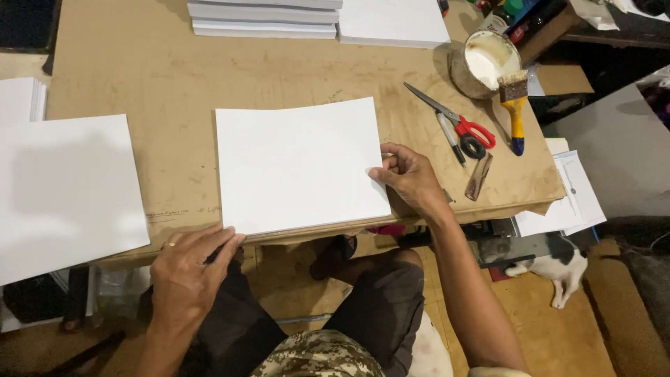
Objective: The person assembles a book by placing a white cover over a stack of papers, applying glue to the spine with a brush, and writing on the cover with a marker. They then use scissors to trim the edges of the book.
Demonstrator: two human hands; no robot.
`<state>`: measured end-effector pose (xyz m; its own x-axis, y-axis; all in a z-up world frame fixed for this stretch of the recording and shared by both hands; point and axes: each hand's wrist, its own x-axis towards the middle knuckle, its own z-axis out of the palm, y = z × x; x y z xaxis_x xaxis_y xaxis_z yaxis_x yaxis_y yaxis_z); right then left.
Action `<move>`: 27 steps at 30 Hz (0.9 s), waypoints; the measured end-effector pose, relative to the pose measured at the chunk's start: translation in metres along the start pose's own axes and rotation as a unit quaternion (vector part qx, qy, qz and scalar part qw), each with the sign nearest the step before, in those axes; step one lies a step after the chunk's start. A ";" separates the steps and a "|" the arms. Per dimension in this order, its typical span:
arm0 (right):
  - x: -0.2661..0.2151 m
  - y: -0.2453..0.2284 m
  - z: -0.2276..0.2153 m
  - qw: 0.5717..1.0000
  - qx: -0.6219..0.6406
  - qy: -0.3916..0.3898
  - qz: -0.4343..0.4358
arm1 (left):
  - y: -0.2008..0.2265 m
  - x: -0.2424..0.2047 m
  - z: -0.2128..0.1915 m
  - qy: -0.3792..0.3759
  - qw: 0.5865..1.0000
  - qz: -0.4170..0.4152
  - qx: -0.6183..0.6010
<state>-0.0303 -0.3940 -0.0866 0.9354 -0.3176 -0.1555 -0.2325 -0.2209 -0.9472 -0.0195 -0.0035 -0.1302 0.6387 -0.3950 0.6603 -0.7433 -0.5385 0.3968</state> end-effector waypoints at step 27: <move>-0.085 0.024 0.005 0.827 -0.409 0.035 -0.386 | 0.011 0.018 -0.015 -0.048 0.989 -0.120 -0.076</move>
<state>-0.1145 -0.3678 -0.0974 0.8785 0.1622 0.4494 0.2967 -0.9225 -0.2469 -0.0194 -0.0051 -0.1041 0.8106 -0.3416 0.4757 -0.5850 -0.5104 0.6303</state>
